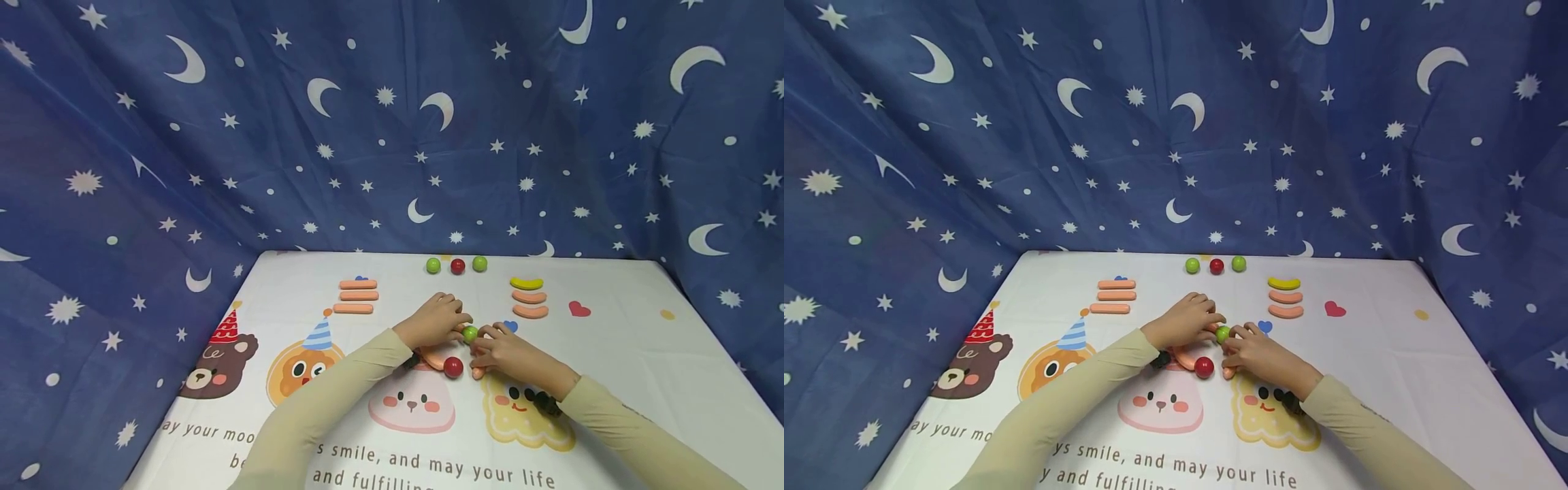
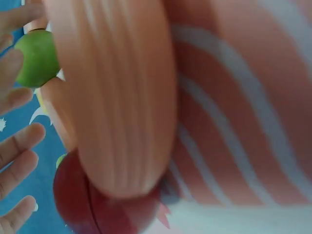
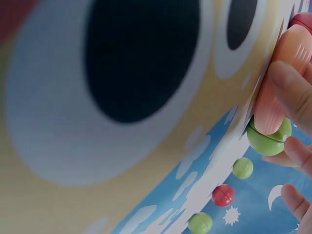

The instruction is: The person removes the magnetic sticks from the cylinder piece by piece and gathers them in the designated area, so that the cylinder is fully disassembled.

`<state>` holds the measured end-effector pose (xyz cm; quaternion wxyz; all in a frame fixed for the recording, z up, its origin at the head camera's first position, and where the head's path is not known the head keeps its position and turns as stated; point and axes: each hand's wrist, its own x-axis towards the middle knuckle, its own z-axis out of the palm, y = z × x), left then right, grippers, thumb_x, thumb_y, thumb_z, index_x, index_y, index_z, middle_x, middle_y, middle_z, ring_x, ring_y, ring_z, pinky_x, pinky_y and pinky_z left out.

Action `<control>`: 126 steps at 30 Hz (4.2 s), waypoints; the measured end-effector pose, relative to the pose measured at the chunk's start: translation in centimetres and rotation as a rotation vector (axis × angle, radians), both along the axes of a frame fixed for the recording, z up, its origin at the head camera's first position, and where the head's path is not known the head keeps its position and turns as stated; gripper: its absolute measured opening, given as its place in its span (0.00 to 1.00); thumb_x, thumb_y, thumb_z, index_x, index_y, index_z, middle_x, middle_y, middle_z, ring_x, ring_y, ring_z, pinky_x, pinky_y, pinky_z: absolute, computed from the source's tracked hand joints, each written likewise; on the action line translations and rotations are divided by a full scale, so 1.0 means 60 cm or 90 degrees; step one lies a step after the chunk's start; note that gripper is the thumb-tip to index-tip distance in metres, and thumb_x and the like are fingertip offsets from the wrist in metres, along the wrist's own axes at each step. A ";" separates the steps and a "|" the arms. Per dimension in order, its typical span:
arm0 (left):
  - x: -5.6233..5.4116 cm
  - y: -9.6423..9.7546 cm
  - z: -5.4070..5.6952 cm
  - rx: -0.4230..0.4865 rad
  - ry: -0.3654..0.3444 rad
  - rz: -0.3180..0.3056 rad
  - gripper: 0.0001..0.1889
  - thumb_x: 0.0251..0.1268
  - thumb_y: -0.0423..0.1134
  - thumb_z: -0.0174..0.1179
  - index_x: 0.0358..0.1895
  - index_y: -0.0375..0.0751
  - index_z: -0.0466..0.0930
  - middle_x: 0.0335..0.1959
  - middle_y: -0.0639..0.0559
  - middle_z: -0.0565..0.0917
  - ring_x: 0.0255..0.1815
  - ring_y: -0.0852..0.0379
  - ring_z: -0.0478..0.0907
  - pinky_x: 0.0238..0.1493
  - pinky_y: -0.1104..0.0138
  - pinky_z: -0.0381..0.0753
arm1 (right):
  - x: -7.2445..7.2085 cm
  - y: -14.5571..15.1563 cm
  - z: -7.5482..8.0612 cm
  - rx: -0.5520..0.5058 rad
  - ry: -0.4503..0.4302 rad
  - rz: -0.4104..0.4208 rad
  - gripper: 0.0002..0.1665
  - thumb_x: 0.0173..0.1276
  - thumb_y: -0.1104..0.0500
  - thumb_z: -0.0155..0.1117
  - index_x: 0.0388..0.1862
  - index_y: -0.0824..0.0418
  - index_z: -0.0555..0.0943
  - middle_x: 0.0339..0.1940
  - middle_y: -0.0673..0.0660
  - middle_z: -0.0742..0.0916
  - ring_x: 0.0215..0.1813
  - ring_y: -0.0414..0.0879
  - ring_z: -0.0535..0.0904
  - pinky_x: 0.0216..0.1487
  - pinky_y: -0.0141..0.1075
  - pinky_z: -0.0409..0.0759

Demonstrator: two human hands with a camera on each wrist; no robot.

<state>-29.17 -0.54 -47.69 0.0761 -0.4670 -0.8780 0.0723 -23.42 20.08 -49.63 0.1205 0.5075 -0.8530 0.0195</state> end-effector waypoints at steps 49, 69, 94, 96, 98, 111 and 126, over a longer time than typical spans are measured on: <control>-0.001 0.000 -0.016 -0.018 0.051 0.000 0.17 0.61 0.61 0.54 0.48 0.59 0.78 0.40 0.59 0.79 0.47 0.59 0.74 0.60 0.63 0.68 | -0.055 0.146 0.000 -0.063 0.012 -0.266 0.13 0.39 0.57 0.80 0.25 0.51 0.83 0.19 0.43 0.80 0.39 0.49 0.75 0.38 0.48 0.68; -0.006 0.003 -0.019 -0.022 0.042 -0.005 0.18 0.62 0.61 0.53 0.48 0.59 0.78 0.41 0.59 0.79 0.48 0.60 0.74 0.60 0.63 0.67 | -0.066 0.174 0.010 -0.042 -0.075 -0.337 0.12 0.44 0.60 0.77 0.31 0.57 0.87 0.36 0.56 0.87 0.47 0.56 0.73 0.46 0.54 0.66; 0.009 -0.072 -0.011 0.013 -0.001 0.104 0.17 0.66 0.57 0.51 0.50 0.54 0.77 0.44 0.55 0.79 0.51 0.56 0.74 0.62 0.60 0.67 | -0.058 0.050 0.028 -0.096 -0.017 -0.177 0.23 0.42 0.55 0.79 0.41 0.57 0.85 0.37 0.55 0.84 0.49 0.54 0.74 0.49 0.54 0.68; 0.009 -0.076 -0.013 0.011 -0.008 0.121 0.17 0.66 0.57 0.50 0.49 0.54 0.77 0.45 0.55 0.79 0.52 0.56 0.73 0.62 0.60 0.67 | -0.059 0.032 0.025 -0.081 -0.003 -0.161 0.24 0.44 0.52 0.78 0.41 0.56 0.84 0.38 0.55 0.84 0.48 0.53 0.75 0.49 0.54 0.70; 0.010 -0.079 -0.015 0.009 -0.014 0.131 0.18 0.67 0.58 0.49 0.49 0.54 0.77 0.46 0.55 0.78 0.52 0.56 0.72 0.63 0.60 0.65 | -0.061 0.016 0.021 -0.065 -0.001 -0.155 0.24 0.45 0.49 0.77 0.42 0.55 0.84 0.38 0.55 0.84 0.48 0.53 0.75 0.48 0.53 0.70; 0.022 -0.096 -0.019 -0.014 -0.012 0.167 0.23 0.65 0.61 0.49 0.52 0.51 0.77 0.49 0.51 0.79 0.54 0.54 0.71 0.63 0.58 0.65 | -0.061 -0.017 0.004 -0.028 -0.014 -0.160 0.26 0.49 0.42 0.73 0.44 0.53 0.83 0.38 0.52 0.84 0.47 0.49 0.75 0.51 0.47 0.71; 0.023 -0.077 -0.021 0.000 -0.009 0.131 0.20 0.65 0.58 0.52 0.55 0.54 0.74 0.48 0.51 0.79 0.55 0.52 0.72 0.63 0.57 0.66 | -0.060 -0.025 0.003 -0.030 -0.016 -0.118 0.21 0.51 0.47 0.73 0.44 0.50 0.83 0.38 0.50 0.85 0.48 0.49 0.75 0.47 0.47 0.70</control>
